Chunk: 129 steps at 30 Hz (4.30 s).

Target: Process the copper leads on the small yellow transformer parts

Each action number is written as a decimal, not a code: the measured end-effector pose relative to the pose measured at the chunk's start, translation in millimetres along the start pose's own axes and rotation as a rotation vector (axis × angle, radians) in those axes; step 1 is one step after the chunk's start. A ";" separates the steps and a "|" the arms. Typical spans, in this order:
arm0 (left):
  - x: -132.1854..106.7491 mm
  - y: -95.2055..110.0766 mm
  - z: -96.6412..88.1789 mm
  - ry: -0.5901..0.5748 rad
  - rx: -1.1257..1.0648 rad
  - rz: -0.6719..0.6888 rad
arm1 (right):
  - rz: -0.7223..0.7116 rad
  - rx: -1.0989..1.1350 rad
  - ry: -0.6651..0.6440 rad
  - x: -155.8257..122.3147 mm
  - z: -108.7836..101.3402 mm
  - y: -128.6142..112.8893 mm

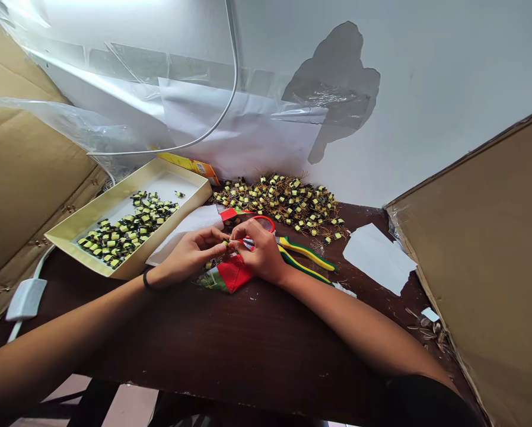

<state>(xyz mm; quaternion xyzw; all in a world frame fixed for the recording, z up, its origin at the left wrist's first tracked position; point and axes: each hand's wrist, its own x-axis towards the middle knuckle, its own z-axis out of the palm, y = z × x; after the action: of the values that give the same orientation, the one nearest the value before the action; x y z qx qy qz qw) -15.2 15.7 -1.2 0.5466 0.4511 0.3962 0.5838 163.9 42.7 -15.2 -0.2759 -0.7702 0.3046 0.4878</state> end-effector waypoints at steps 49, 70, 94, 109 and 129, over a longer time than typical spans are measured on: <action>0.9 -5.1 -2.7 -0.007 0.043 0.078 | -0.239 -0.109 0.018 -0.8 0.9 1.5; -1.0 1.5 -1.4 -0.033 0.032 -0.012 | -0.047 0.000 0.020 -0.6 -0.4 -2.8; -0.9 0.7 -3.4 -0.036 0.085 0.026 | -0.193 -0.119 0.034 -0.7 -2.1 -1.0; -1.7 2.4 -1.7 -0.054 -0.024 -0.020 | -0.180 -0.066 0.047 -1.0 -1.4 -1.9; -0.7 0.3 -2.7 -0.053 -0.016 -0.028 | -0.127 -0.099 0.145 -5.3 3.1 -0.5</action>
<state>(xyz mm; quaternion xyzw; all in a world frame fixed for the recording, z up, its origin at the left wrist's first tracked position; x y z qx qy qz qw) -17.9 15.9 -0.8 0.5459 0.4401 0.3769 0.6052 163.0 37.9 -18.9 -0.2716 -0.7630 0.2138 0.5463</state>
